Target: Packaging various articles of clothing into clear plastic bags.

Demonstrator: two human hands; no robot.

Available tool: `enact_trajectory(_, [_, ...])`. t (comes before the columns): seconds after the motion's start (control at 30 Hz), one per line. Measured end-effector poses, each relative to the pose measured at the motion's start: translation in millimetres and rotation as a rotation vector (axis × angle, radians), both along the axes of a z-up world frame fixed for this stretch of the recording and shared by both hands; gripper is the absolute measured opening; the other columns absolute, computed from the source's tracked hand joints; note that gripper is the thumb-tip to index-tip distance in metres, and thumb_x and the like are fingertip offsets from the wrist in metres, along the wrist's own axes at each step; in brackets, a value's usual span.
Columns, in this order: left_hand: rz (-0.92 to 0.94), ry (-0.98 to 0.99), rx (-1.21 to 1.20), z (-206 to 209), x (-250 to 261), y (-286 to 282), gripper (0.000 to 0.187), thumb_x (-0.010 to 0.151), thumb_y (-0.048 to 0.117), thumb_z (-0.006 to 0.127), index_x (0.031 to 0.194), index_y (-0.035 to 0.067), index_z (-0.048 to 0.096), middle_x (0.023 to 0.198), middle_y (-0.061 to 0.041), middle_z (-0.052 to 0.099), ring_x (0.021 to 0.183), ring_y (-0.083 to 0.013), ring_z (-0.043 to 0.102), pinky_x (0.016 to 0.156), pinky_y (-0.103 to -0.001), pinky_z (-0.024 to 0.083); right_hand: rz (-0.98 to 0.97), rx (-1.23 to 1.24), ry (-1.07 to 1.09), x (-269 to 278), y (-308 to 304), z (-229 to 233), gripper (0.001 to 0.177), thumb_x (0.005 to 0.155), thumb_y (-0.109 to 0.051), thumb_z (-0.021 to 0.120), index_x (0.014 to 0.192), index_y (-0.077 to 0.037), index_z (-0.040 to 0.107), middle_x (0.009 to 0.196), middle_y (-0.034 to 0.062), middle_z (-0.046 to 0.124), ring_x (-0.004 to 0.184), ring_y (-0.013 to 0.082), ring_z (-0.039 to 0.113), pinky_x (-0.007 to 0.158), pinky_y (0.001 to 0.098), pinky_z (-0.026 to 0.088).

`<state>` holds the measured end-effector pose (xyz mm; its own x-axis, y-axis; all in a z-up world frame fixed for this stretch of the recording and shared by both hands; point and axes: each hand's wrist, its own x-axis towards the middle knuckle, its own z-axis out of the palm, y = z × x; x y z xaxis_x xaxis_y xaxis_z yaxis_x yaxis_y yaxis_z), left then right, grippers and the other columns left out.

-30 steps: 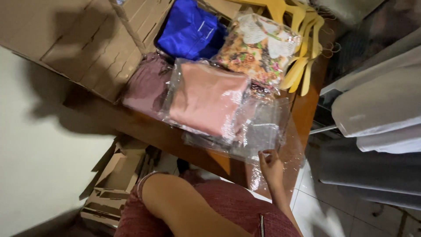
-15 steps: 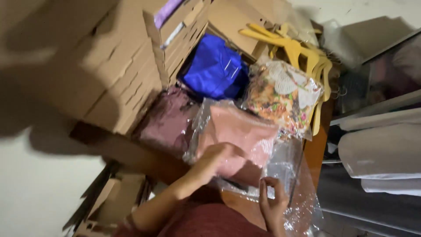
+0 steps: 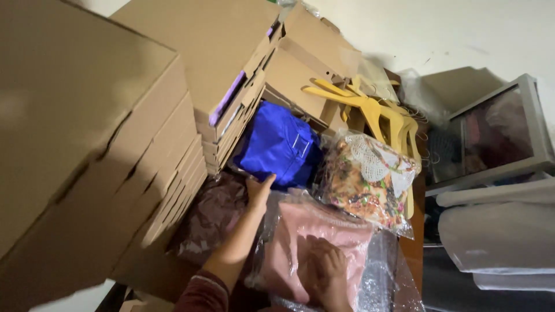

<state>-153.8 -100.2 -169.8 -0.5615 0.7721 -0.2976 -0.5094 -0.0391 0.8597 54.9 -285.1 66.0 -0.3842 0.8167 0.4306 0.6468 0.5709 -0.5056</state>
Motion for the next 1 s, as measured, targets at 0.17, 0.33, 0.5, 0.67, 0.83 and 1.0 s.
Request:
enact_trajectory(0.17, [0.110, 0.110, -0.006, 42, 9, 6, 0.096, 0.065, 0.017, 0.093, 0.142, -0.007, 0.042, 0.138, -0.018, 0.058, 0.123, -0.0264, 0.058, 0.106, -0.037, 0.045, -0.065, 0.062, -0.017, -14, 11, -4, 0.022, 0.073, -0.003, 0.074, 0.094, -0.009, 0.071, 0.108, 0.0088, 0.071, 0.112, 0.0292, 0.064, 0.096, 0.0417, 0.048])
enact_trajectory(0.33, [0.091, 0.363, -0.031, 26, 10, 19, 0.094, 0.064, 0.022, 0.096, 0.137, -0.010, 0.047, 0.135, -0.025, 0.059, 0.122, -0.0312, 0.059, 0.106, -0.039, 0.045, -0.058, 0.022, -0.008, -1, 15, -22, 0.019, 0.076, -0.007, 0.073, 0.095, -0.009, 0.071, 0.104, 0.0070, 0.070, 0.109, 0.0268, 0.066, 0.096, 0.0411, 0.047])
enact_trajectory(0.5, [-0.122, 0.445, 0.109, 22, 14, 47, 0.048, 0.082, 0.028, 0.083, 0.119, -0.002, 0.070, 0.115, -0.017, 0.078, 0.107, -0.0285, 0.075, 0.097, -0.038, 0.055, -0.070, 0.023, -0.018, 6, 14, -36, 0.019, 0.076, -0.014, 0.072, 0.095, -0.009, 0.071, 0.103, 0.0075, 0.069, 0.108, 0.0284, 0.064, 0.096, 0.0422, 0.045])
enact_trajectory(0.67, [-0.093, 0.391, 0.254, 148, -12, 68, 0.050, 0.081, 0.022, 0.083, 0.121, -0.002, 0.067, 0.119, -0.016, 0.074, 0.107, -0.0275, 0.072, 0.096, -0.038, 0.054, -0.052, -0.025, -0.009, 5, 15, -25, 0.023, 0.074, -0.014, 0.071, 0.096, -0.008, 0.070, 0.105, 0.0098, 0.069, 0.111, 0.0302, 0.062, 0.097, 0.0432, 0.044])
enact_trajectory(0.83, [-0.310, -0.040, 0.428, 256, -14, 36, 0.057, 0.079, 0.016, 0.082, 0.130, -0.002, 0.063, 0.123, -0.014, 0.070, 0.110, -0.0256, 0.068, 0.098, -0.039, 0.054, 0.054, -0.094, 0.144, 22, 19, -36, 0.022, 0.080, -0.012, 0.066, 0.100, -0.006, 0.069, 0.109, 0.0111, 0.070, 0.115, 0.0324, 0.061, 0.098, 0.0448, 0.045])
enact_trajectory(1.0, [-0.878, -0.389, 0.324, 303, 19, -46, 0.064, 0.074, 0.011, 0.079, 0.133, 0.001, 0.058, 0.120, -0.011, 0.070, 0.107, -0.0246, 0.069, 0.098, -0.040, 0.057, -0.229, -0.621, 0.829, 153, -20, -211, 0.034, 0.089, -0.013, 0.062, 0.118, 0.005, 0.061, 0.110, 0.0180, 0.066, 0.105, 0.0304, 0.060, 0.087, 0.0420, 0.048])
